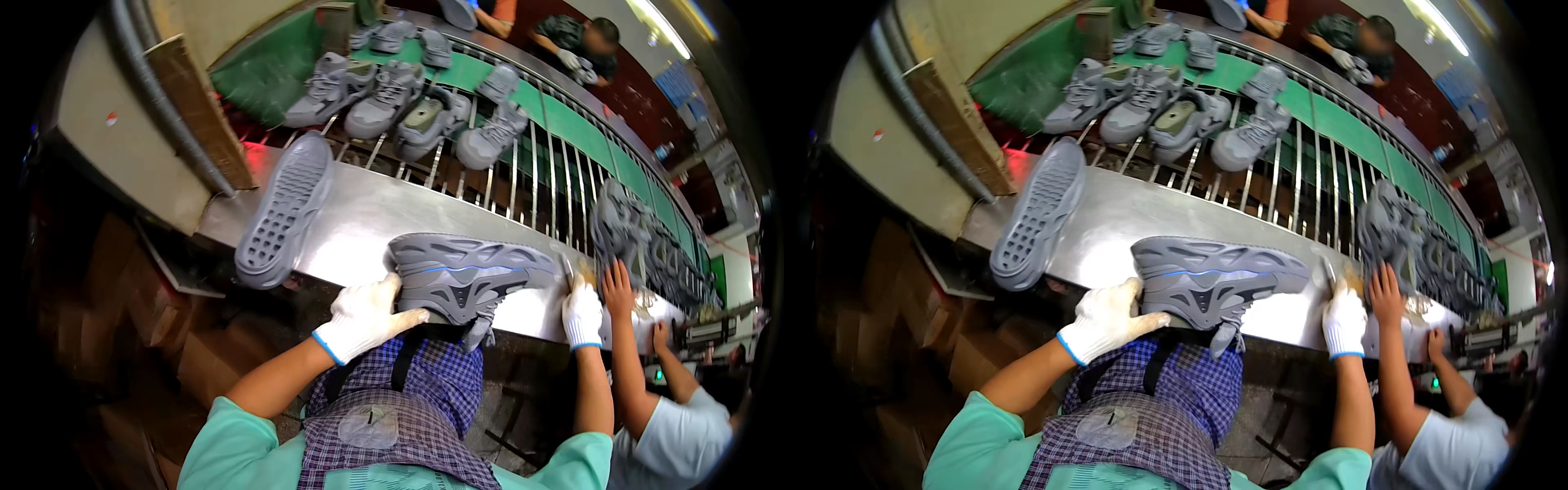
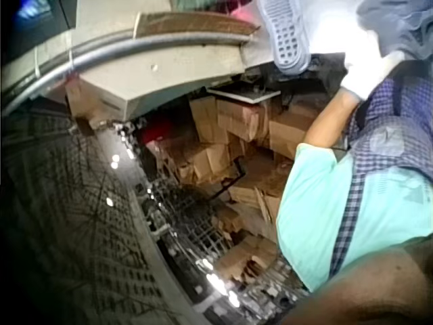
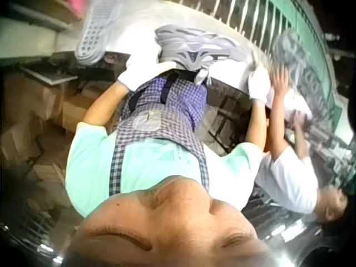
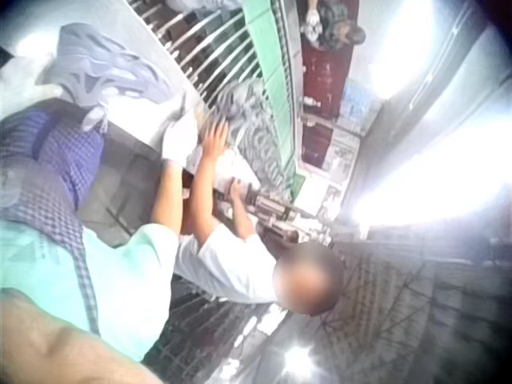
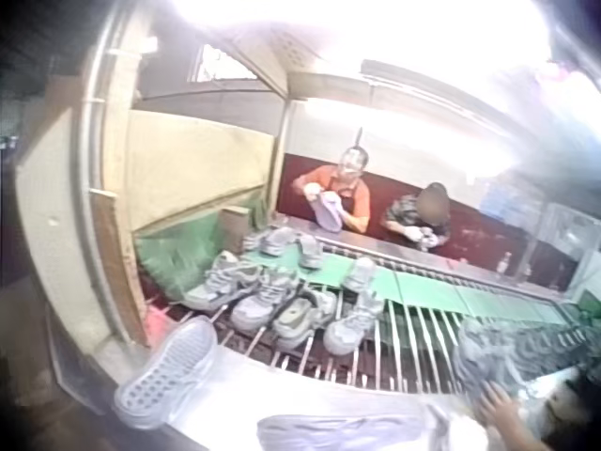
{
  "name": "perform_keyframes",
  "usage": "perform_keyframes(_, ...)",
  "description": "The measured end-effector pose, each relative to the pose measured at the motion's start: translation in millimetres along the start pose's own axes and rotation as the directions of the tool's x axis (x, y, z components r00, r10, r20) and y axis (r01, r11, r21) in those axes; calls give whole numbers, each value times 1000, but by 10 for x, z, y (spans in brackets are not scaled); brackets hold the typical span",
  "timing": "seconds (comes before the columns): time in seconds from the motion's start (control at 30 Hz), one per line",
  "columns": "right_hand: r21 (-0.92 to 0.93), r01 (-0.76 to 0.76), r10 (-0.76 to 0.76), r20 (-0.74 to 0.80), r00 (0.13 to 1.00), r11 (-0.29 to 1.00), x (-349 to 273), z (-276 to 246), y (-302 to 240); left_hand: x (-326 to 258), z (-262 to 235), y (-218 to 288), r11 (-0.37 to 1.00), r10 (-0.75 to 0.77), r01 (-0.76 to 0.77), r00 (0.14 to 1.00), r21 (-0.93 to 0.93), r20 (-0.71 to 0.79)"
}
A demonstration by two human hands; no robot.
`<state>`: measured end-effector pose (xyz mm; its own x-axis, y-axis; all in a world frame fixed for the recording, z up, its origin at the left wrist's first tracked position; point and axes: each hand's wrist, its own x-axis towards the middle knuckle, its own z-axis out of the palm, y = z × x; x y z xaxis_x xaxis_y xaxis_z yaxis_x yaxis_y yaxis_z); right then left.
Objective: The person brushes the exterior of a shoe with a brush and picks up two shoe soles from a conveyor belt.
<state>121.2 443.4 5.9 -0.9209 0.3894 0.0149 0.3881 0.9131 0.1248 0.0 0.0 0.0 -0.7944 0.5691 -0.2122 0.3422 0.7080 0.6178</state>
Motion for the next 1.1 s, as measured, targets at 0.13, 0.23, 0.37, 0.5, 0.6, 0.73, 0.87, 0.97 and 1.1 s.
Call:
perform_keyframes(0.13,369,-137,180,-86,980,919,-177,-137,-160,-60,105,-266,961,276,-255,898,105,-342)
perform_keyframes(0.23,582,-39,78,-42,996,812,-499,-831,-548,68,154,-104,866,498,-439,725,238,-476)
perform_keyframes(0.37,294,301,-305,-32,952,907,-410,-1039,-1132,459,-185,190,856,496,-434,843,280,-208)
perform_keyframes(0.5,131,350,-347,-48,937,928,-78,-1016,-1635,606,-309,327,889,381,-350,923,296,-53)
perform_keyframes(0.6,325,362,-358,-76,931,874,-218,-1029,-2163,649,-138,341,891,375,-299,908,341,-185)
perform_keyframes(0.73,343,348,-393,69,917,873,-530,-1070,-2369,717,34,214,825,482,-322,830,465,-280)
perform_keyframes(0.87,379,223,-336,264,904,898,-353,-1226,-1947,703,-177,258,854,445,-345,872,389,-203)
perform_keyframes(0.97,416,84,-152,134,979,906,68,-996,-1584,749,-259,241,850,422,-337,895,404,-142)
perform_keyframes(1.1,486,175,-264,121,957,856,-5,-844,-1770,829,-335,211,825,466,-395,880,404,-92)
